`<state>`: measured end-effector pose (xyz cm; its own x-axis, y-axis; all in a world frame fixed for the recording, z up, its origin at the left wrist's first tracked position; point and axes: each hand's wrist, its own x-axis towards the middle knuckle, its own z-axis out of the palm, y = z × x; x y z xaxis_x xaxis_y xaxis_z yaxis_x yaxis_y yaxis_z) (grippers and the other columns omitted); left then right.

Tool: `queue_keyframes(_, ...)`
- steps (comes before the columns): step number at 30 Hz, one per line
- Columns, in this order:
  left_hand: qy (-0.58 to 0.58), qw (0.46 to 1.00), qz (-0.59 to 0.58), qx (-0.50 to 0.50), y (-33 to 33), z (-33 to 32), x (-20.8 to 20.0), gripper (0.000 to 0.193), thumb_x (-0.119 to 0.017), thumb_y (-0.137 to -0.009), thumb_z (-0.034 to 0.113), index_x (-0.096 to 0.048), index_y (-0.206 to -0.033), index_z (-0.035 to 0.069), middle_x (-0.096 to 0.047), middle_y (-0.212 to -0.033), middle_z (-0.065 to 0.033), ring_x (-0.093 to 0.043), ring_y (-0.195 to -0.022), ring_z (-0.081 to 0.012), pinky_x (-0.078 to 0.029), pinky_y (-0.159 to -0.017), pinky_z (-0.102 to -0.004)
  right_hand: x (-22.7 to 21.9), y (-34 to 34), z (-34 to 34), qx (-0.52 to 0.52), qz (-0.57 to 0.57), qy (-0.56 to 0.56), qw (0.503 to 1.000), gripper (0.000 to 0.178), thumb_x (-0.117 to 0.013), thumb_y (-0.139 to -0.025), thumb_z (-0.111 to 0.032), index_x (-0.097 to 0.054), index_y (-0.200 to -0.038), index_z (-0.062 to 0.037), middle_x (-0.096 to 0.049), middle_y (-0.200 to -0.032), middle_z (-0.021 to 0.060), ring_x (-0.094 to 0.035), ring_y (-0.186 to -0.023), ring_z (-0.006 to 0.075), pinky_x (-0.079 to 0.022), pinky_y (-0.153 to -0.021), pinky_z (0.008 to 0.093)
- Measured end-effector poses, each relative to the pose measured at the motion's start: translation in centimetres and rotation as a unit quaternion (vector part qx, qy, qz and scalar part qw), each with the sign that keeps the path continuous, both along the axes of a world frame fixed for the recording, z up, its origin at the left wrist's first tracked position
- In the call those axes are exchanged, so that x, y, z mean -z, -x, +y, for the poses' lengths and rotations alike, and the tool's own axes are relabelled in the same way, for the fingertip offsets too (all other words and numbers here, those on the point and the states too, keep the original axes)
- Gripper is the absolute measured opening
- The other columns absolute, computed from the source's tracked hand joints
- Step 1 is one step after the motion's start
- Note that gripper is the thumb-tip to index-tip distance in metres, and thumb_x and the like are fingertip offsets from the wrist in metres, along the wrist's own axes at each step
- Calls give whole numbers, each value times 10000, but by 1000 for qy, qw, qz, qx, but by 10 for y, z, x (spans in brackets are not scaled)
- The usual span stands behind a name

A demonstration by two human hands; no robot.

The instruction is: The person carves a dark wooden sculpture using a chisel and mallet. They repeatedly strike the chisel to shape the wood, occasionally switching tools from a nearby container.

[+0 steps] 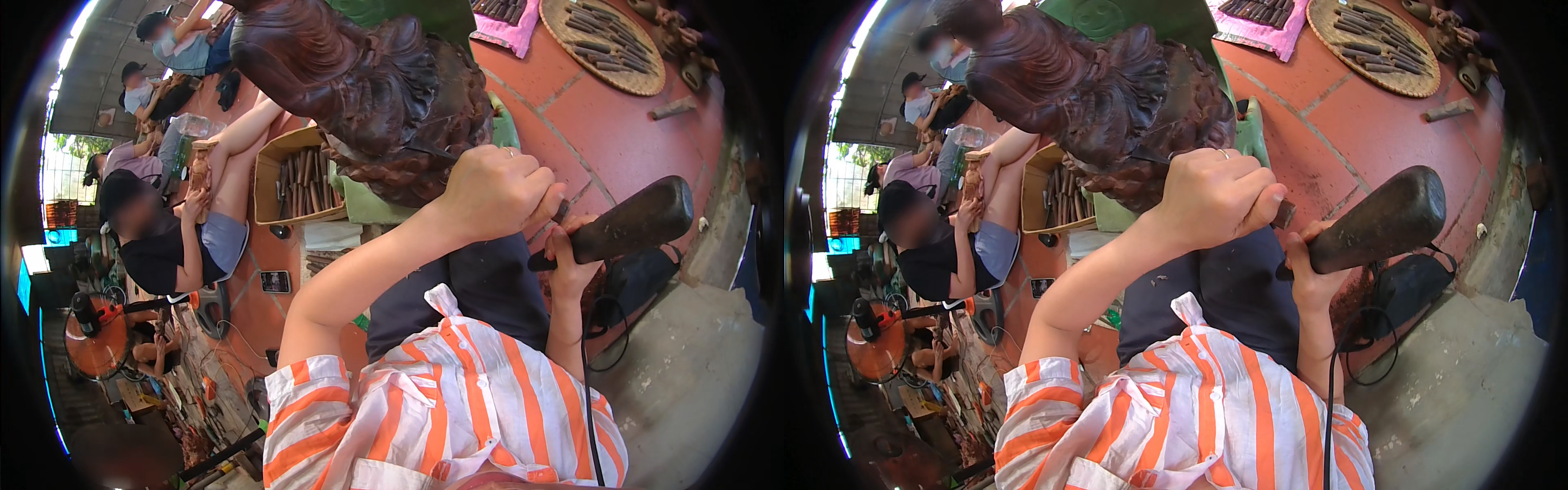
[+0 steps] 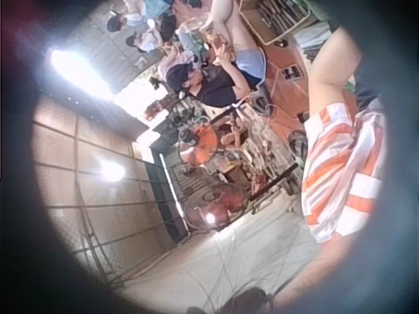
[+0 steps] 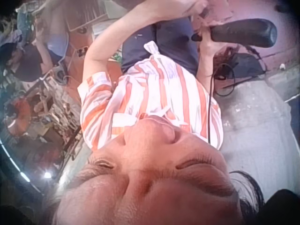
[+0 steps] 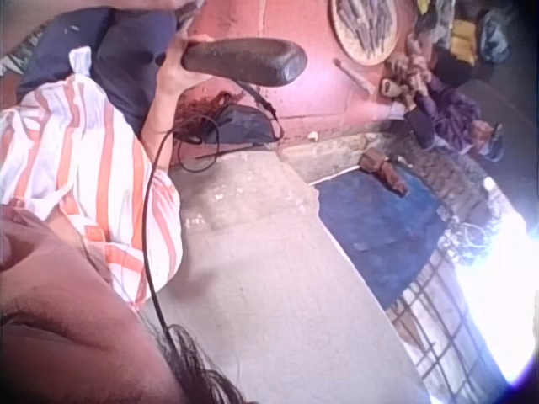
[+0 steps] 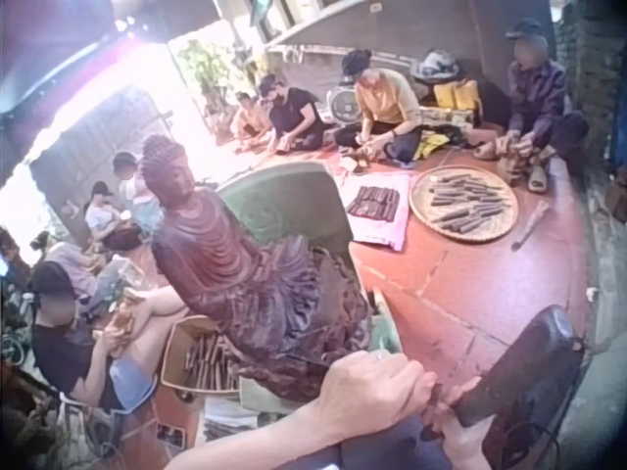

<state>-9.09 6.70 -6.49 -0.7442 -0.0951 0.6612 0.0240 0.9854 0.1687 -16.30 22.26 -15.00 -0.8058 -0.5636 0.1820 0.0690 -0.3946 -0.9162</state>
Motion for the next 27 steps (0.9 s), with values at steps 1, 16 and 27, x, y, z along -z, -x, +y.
queue_keyframes(1, -6, 1000, 2, 3, 0, 1, 0, 239, -620, -846, 224, -570, -640, 115, -515, -560, -33, -547, -479, -225, -434, -454, -344, 0, 0, 0, -7, 5, -3, 1000, 200, -609, -810, 106, -471, -877, -23, -488, -655, 40, -456, -477, 97, -376, -459, 228)
queue_keyframes(16, -22, 1000, 6, 8, -1, -2, -1, 229, -617, -855, 224, -584, -655, 117, -528, -566, -29, -555, -487, -231, -439, -464, -342, 11, -12, -12, 47, 125, -101, 986, 109, -651, -828, 54, -567, -848, -13, -562, -710, -1, -508, -605, 55, -393, -540, 212)
queue_keyframes(27, 1, 1000, -20, 10, -7, -5, 2, 269, -602, -865, 243, -549, -629, 126, -508, -558, -23, -547, -489, -215, -427, -457, -340, 18, -6, -14, 30, 176, -135, 975, 160, -594, -844, 59, -478, -920, -20, -516, -709, 48, -493, -547, 118, -435, -550, 261)
